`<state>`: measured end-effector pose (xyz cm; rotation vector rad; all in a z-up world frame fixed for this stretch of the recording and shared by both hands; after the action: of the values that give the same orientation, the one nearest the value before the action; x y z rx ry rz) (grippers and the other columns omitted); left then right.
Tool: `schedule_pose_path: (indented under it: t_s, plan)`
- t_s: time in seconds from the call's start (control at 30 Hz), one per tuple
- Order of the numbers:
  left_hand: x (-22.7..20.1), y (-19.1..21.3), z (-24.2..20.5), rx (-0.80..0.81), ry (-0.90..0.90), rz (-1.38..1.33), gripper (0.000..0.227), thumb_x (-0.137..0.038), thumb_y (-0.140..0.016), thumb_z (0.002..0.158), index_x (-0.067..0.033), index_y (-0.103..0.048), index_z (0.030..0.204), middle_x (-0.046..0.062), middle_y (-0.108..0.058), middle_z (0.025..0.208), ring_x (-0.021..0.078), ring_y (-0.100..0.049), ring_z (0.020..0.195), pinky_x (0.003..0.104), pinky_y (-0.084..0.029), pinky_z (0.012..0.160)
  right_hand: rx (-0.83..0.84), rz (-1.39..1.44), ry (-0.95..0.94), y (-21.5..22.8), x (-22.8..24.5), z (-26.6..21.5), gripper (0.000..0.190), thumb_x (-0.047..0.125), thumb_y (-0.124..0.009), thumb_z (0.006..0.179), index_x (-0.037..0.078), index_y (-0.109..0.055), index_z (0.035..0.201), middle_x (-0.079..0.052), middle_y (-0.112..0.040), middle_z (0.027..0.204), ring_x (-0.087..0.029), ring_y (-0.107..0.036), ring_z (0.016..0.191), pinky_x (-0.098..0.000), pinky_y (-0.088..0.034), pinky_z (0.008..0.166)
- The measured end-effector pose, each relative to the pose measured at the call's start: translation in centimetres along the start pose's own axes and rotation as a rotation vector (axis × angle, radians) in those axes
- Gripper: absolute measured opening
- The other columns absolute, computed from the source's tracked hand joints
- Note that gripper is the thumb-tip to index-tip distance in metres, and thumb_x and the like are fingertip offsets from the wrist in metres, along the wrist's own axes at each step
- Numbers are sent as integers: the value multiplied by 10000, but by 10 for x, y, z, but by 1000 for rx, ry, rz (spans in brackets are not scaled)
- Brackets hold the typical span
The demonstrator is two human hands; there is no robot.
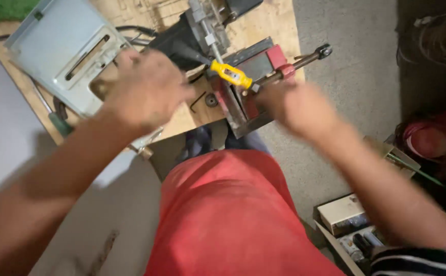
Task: Repairing or adjusting a mechanical component on a workbench using a screwdriver and pliers
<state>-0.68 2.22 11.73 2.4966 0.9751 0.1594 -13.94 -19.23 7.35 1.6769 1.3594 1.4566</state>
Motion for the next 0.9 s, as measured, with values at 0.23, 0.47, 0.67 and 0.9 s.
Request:
schedule_pose_path:
  t_s: [0.23,0.47,0.67,0.9]
  plan:
    - [-90,54,93,-576,-373,-330,158,-206,-583,921,-99,-680,987,108,-665,1106,299,-648,1041,560,-395,995,143,310,-60,-29,112,2,322,410,-521,1031,90,-485,1039,-202,-640,707,-506,-621,561,-642,-449,482]
    - [-74,-67,85,-596,-793,563,286,-37,-564,684,-312,-498,725,-72,-522,823,99,-508,834,414,-317,1028,-325,1327,184,-31,80,-1,1012,955,-376,829,44,-755,1058,-119,-754,1138,-241,-718,1167,-470,-282,1330]
    - [7,-6,19,-487,-758,168,141,-55,-616,715,-195,-602,710,-3,-633,856,234,-597,806,427,-360,786,-485,-127,75,9,-6,6,319,312,-585,1077,80,-633,1289,-120,-699,1133,-325,-636,1063,-536,-473,870]
    - [-83,95,41,-456,-435,-202,697,-600,-367,1041,-58,-540,1443,205,-564,1452,388,-473,1342,589,-221,1103,-215,549,-119,-52,84,-16,810,391,-678,982,-104,-338,1526,-106,-584,682,-335,-602,555,-490,-506,535]
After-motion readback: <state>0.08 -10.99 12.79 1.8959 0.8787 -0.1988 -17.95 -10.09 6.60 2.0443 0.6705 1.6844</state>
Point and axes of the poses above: each hand's wrist, its own z-axis towards the middle knuckle, its own y-axis out of the back of the hand, x = y × z, the point moved 3 cm from there along z, towards the middle knuckle
